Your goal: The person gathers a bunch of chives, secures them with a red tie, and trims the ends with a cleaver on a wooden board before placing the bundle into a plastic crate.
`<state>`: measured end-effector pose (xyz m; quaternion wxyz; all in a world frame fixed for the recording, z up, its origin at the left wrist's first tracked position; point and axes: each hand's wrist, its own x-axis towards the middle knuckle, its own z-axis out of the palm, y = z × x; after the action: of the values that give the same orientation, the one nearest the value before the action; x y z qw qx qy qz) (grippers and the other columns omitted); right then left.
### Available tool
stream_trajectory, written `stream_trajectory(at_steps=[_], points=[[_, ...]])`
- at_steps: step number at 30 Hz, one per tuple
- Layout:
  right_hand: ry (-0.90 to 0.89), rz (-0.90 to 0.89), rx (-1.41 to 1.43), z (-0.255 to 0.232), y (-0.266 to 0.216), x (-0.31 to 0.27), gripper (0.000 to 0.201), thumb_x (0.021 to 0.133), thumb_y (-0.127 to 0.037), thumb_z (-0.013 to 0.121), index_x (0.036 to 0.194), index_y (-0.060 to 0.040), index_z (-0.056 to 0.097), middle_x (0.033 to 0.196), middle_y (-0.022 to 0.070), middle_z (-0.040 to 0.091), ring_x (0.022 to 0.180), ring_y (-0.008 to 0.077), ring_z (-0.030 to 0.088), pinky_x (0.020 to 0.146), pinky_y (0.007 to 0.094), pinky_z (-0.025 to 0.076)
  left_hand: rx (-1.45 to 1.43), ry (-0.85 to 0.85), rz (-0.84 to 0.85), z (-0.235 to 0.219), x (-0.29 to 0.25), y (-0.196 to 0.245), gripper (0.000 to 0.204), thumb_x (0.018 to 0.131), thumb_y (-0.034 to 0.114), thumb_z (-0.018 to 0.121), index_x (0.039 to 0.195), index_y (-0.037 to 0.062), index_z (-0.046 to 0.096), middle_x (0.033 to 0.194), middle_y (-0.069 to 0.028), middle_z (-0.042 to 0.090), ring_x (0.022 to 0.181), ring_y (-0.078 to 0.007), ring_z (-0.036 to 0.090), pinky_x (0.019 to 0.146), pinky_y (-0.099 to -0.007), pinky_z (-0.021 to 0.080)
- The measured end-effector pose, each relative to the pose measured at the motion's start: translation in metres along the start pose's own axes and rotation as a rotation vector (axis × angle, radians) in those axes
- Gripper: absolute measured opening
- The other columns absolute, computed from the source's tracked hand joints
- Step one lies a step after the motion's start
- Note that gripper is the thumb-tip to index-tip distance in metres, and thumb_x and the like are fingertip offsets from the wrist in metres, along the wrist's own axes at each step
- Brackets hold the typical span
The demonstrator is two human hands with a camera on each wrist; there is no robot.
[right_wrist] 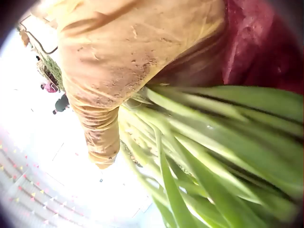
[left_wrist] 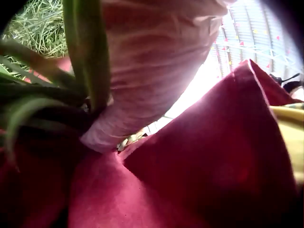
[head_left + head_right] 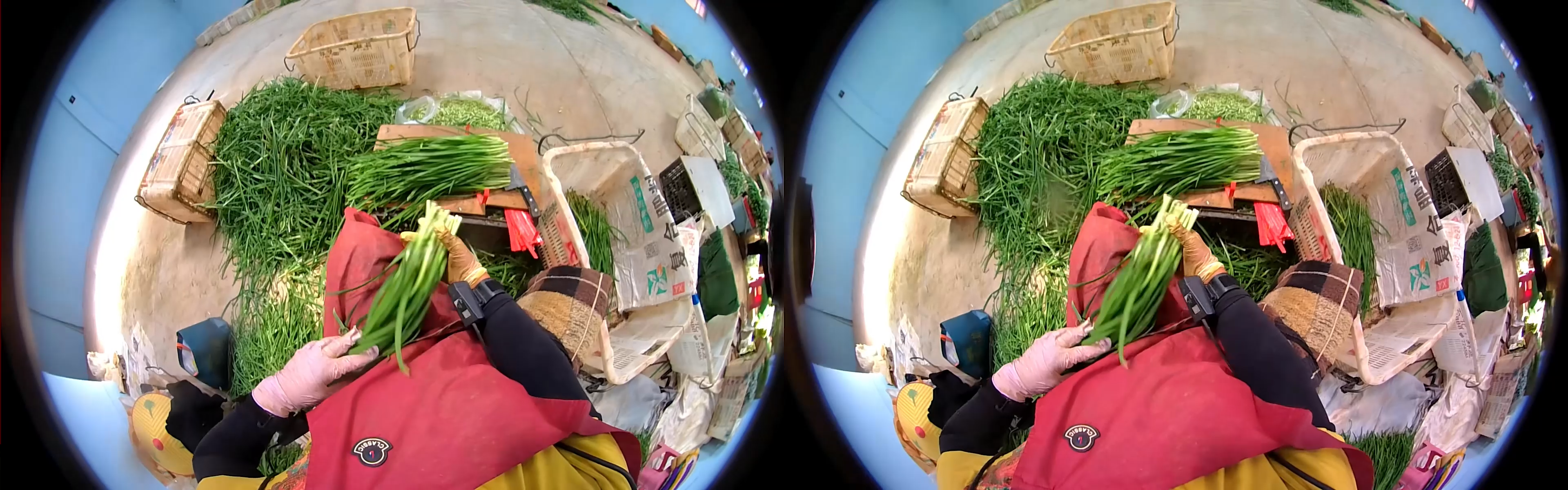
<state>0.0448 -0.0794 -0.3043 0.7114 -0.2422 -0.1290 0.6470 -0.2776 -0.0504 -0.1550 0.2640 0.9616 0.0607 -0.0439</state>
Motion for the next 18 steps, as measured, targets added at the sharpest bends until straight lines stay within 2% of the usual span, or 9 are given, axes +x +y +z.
stream_trajectory(at_steps=[2, 5, 6, 8, 10, 12, 14, 16, 18], points=[[-0.237, 0.034, 0.081, 0.005, -0.019, -0.005, 0.071, 0.087, -0.043, 0.070, 0.139, 0.0000, 0.046, 0.122, 0.0186, 0.065, 0.100, 0.0252, 0.067, 0.091, 0.0395, 0.055, -0.106, -0.055, -0.012, -0.004, -0.002, -0.006, 0.055, 0.080, 0.014, 0.071, 0.133, 0.0172, 0.057, 0.143, -0.0277, 0.043, 0.120, -0.0436, 0.053, 0.101, -0.0429, 0.046], [-0.216, -0.001, 0.002, 0.016, -0.035, -0.016, 0.074, 0.086, -0.032, 0.072, 0.143, 0.0024, 0.040, 0.121, 0.0193, 0.065, 0.103, 0.0264, 0.067, 0.090, 0.0415, 0.055, -0.394, -0.223, 0.009, -0.023, -0.009, -0.009, 0.054, 0.082, 0.012, 0.071, 0.134, 0.0131, 0.058, 0.149, -0.0297, 0.035, 0.140, -0.0391, 0.034, 0.115, -0.0412, 0.028], [-0.204, -0.020, -0.001, 0.016, -0.037, -0.018, 0.072, 0.087, -0.030, 0.072, 0.142, 0.0028, 0.040, 0.118, 0.0186, 0.065, 0.103, 0.0267, 0.066, 0.090, 0.0419, 0.055, -0.494, -0.261, -0.007, -0.040, -0.010, -0.010, 0.050, 0.081, 0.011, 0.072, 0.130, 0.0117, 0.062, 0.147, -0.0269, 0.041, 0.140, -0.0355, 0.036, 0.115, -0.0411, 0.029], [-0.174, -0.055, 0.041, 0.021, -0.037, -0.021, 0.069, 0.087, -0.028, 0.072, 0.141, 0.0030, 0.042, 0.114, 0.0175, 0.066, 0.102, 0.0271, 0.066, 0.091, 0.0420, 0.055, -0.607, -0.256, -0.268, -0.086, -0.016, -0.015, 0.047, 0.082, 0.015, 0.072, 0.128, 0.0089, 0.064, 0.140, -0.0209, 0.052, 0.133, -0.0323, 0.047, 0.112, -0.0408, 0.034], [-0.154, -0.104, 0.126, 0.031, -0.037, -0.024, 0.060, 0.088, -0.024, 0.070, 0.136, 0.0035, 0.047, 0.105, 0.0154, 0.068, 0.098, 0.0282, 0.066, 0.091, 0.0430, 0.053, -0.551, 0.129, -0.175, -0.119, -0.027, -0.051, 0.042, 0.087, 0.014, 0.067, 0.128, 0.0076, 0.064, 0.137, -0.0170, 0.057, 0.130, -0.0277, 0.050, 0.107, -0.0399, 0.041], [-0.155, -0.121, 0.154, 0.041, -0.035, -0.028, 0.056, 0.088, -0.023, 0.070, 0.133, 0.0028, 0.049, 0.103, 0.0157, 0.068, 0.097, 0.0284, 0.066, 0.090, 0.0436, 0.054, -0.820, 0.459, -0.439, -0.150, -0.002, -0.032, 0.043, 0.090, 0.018, 0.063, 0.131, 0.0054, 0.061, 0.135, -0.0110, 0.059, 0.125, -0.0238, 0.055, 0.103, -0.0367, 0.044], [-0.141, -0.111, 0.094, 0.060, -0.035, -0.038, 0.055, 0.088, -0.022, 0.069, 0.133, 0.0015, 0.049, 0.103, 0.0161, 0.067, 0.095, 0.0293, 0.066, 0.086, 0.0440, 0.056, -0.854, 0.457, -0.220, -0.142, 0.051, -0.035, 0.055, 0.091, 0.038, 0.062, 0.135, 0.0052, 0.056, 0.135, -0.0107, 0.059, 0.119, -0.0238, 0.059, 0.108, -0.0382, 0.040], [-0.191, -0.115, 0.057, 0.081, -0.034, -0.049, 0.055, 0.087, -0.022, 0.069, 0.133, 0.0011, 0.050, 0.103, 0.0158, 0.067, 0.094, 0.0285, 0.067, 0.084, 0.0436, 0.056, -0.991, 0.264, -0.028, -0.114, 0.096, -0.020, 0.064, 0.090, 0.040, 0.061, 0.142, 0.0043, 0.048, 0.136, -0.0067, 0.056, 0.126, -0.0189, 0.051, 0.109, -0.0348, 0.037], [-0.179, -0.113, 0.036, 0.094, -0.032, -0.057, 0.058, 0.087, -0.022, 0.070, 0.135, 0.0006, 0.048, 0.104, 0.0151, 0.067, 0.092, 0.0266, 0.067, 0.083, 0.0427, 0.055, -1.282, -0.050, -0.034, -0.020, 0.148, -0.057, 0.060, 0.093, 0.030, 0.060, 0.144, 0.0036, 0.043, 0.139, -0.0019, 0.051, 0.128, -0.0137, 0.044, 0.112, -0.0326, 0.033]])
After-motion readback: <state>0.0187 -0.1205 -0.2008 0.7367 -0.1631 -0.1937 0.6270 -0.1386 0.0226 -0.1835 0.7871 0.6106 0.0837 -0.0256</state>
